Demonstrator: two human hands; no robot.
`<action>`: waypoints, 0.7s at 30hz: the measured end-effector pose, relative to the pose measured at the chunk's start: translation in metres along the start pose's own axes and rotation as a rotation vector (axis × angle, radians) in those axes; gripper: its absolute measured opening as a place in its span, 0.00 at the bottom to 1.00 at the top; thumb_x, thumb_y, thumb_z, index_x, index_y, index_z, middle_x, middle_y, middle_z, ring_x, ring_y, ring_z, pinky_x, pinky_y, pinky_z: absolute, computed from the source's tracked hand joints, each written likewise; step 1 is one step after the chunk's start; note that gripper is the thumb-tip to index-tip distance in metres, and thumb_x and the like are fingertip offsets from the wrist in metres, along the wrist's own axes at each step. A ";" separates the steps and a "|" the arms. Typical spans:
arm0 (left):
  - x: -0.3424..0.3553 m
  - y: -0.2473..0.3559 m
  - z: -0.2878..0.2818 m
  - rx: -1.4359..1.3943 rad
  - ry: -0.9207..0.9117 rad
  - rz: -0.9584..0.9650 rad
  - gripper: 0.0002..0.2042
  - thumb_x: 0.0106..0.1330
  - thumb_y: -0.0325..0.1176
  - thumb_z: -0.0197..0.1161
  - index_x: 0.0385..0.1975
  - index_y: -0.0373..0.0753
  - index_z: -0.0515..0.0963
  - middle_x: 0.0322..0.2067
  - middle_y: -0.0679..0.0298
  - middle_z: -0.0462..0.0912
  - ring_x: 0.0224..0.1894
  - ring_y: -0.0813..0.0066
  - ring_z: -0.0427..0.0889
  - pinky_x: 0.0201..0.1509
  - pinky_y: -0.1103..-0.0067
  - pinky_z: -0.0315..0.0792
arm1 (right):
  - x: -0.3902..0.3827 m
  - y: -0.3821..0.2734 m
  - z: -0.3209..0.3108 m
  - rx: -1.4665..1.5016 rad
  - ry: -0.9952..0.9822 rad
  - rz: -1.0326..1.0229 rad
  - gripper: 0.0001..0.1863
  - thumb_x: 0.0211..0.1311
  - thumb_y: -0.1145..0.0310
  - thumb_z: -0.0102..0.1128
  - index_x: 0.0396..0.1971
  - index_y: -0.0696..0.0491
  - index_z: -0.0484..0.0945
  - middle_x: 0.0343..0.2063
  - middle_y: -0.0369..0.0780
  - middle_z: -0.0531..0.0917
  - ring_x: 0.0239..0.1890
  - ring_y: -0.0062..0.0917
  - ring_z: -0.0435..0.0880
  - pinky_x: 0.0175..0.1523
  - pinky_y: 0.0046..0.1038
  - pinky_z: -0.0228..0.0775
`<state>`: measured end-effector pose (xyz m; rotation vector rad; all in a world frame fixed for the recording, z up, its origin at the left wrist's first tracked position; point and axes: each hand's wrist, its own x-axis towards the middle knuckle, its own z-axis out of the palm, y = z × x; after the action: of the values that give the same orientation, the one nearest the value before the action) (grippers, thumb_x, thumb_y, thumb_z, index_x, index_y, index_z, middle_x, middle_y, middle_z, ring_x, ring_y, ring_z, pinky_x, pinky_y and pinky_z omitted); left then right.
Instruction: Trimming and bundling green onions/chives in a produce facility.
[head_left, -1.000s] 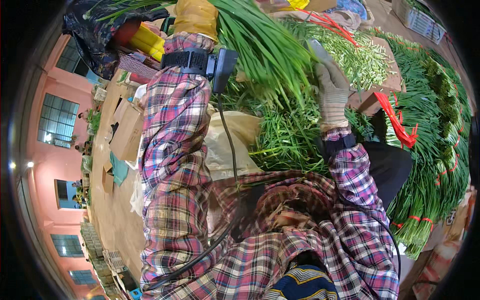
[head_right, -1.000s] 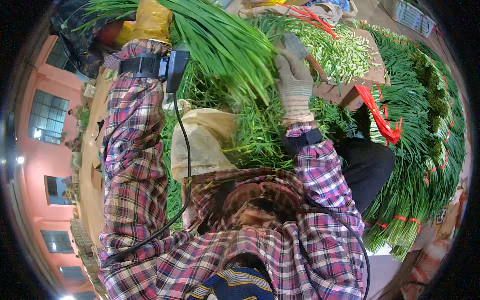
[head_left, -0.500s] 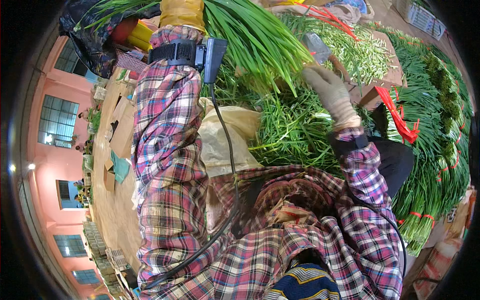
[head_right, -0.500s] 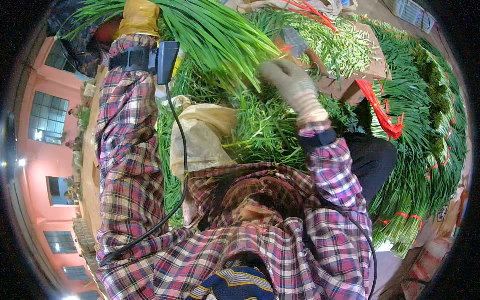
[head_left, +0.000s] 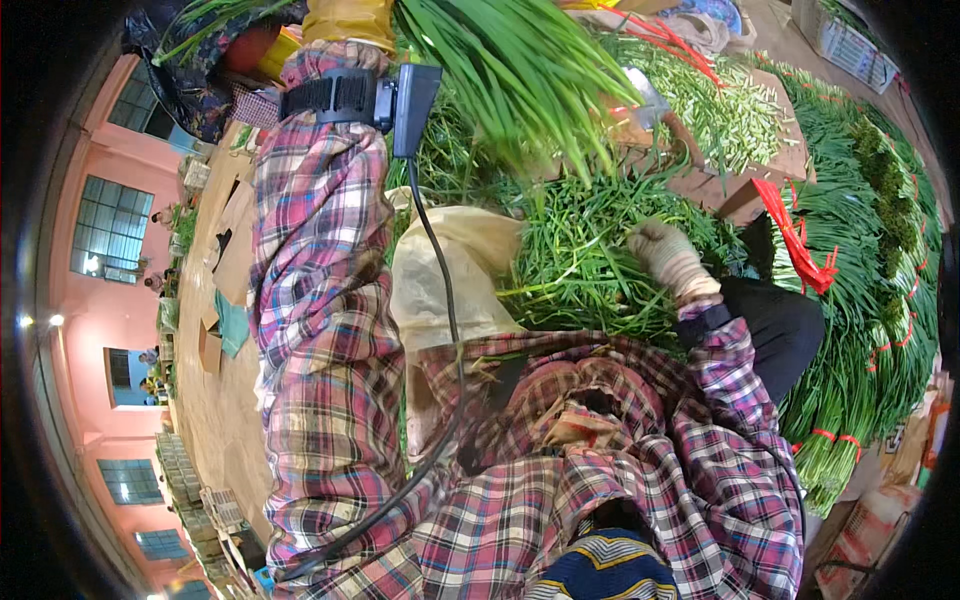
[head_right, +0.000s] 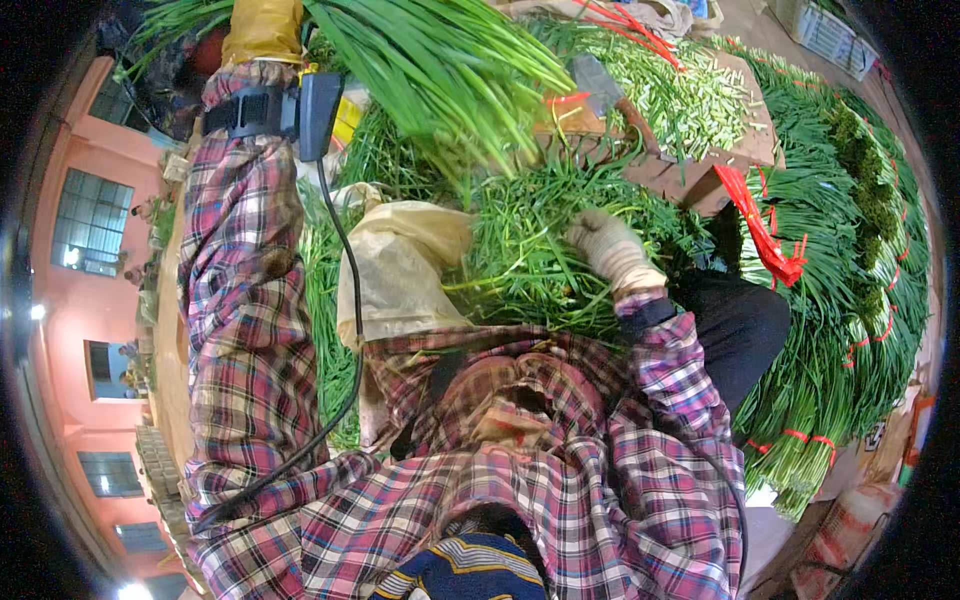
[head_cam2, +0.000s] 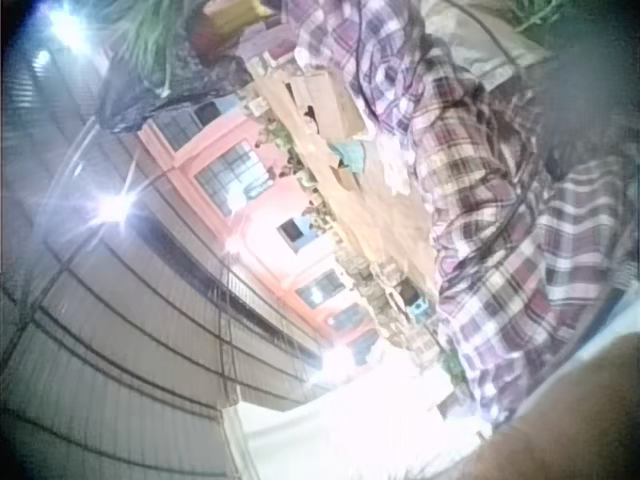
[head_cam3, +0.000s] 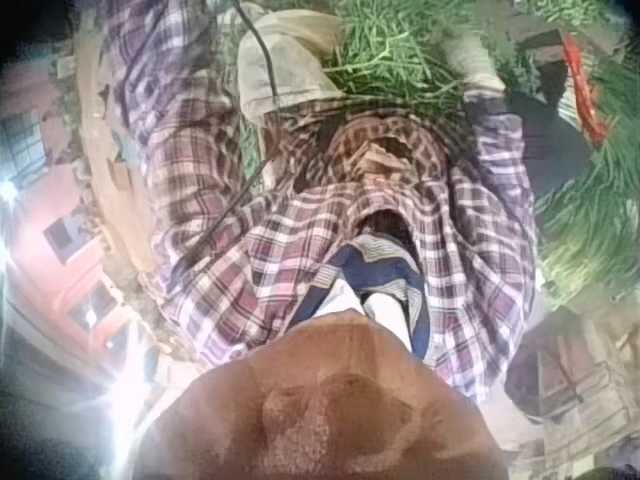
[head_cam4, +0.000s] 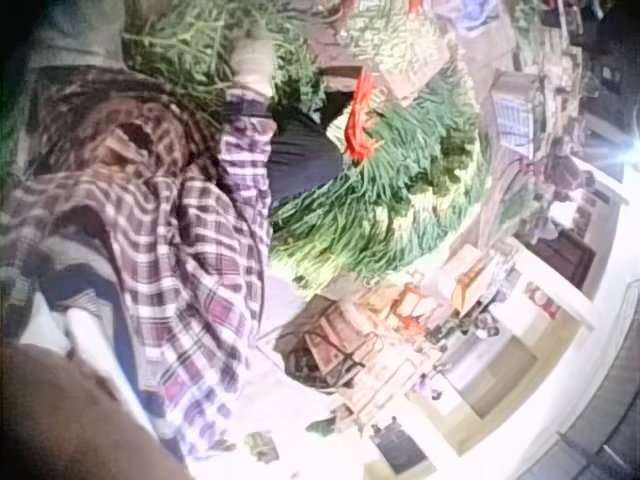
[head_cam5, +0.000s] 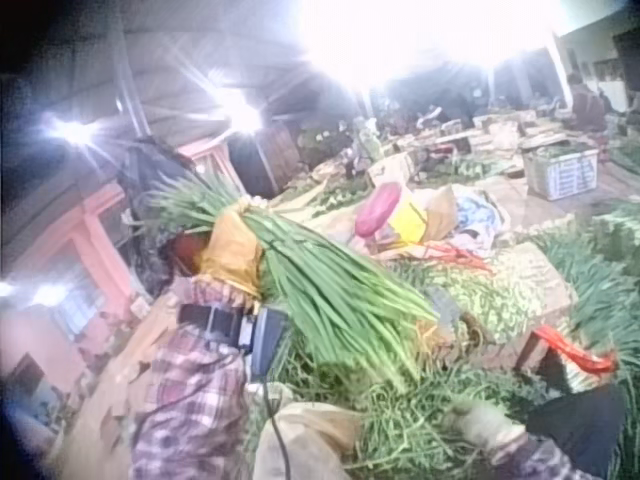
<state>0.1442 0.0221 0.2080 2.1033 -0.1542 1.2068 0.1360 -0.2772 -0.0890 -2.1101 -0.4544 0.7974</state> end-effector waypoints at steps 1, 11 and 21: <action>0.014 -0.016 -0.049 -0.322 -0.068 -0.134 0.07 0.62 0.31 0.47 0.23 0.40 0.70 0.21 0.67 0.71 0.25 0.73 0.70 0.34 0.79 0.67 | -0.007 -0.032 0.007 0.186 0.098 -0.243 0.17 0.54 0.66 0.60 0.42 0.58 0.76 0.40 0.44 0.79 0.47 0.24 0.75 0.51 0.22 0.65; 0.030 -0.027 -0.081 -0.809 -0.004 -0.477 0.11 0.66 0.31 0.44 0.32 0.36 0.75 0.24 0.67 0.77 0.27 0.76 0.75 0.33 0.82 0.70 | 0.023 -0.165 0.002 0.477 0.381 -0.687 0.21 0.53 0.65 0.61 0.46 0.60 0.73 0.39 0.43 0.79 0.41 0.26 0.77 0.48 0.24 0.67; -0.003 0.002 -0.054 0.161 0.058 -0.288 0.12 0.65 0.32 0.44 0.27 0.39 0.76 0.23 0.65 0.78 0.23 0.72 0.75 0.30 0.78 0.72 | 0.003 -0.055 0.008 -0.756 -0.130 -0.254 0.16 0.55 0.63 0.56 0.44 0.49 0.76 0.36 0.40 0.81 0.40 0.31 0.79 0.47 0.31 0.69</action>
<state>0.1037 0.0537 0.2242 2.1349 0.2727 1.1347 0.1305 -0.2378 -0.0506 -2.6018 -1.2199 0.6736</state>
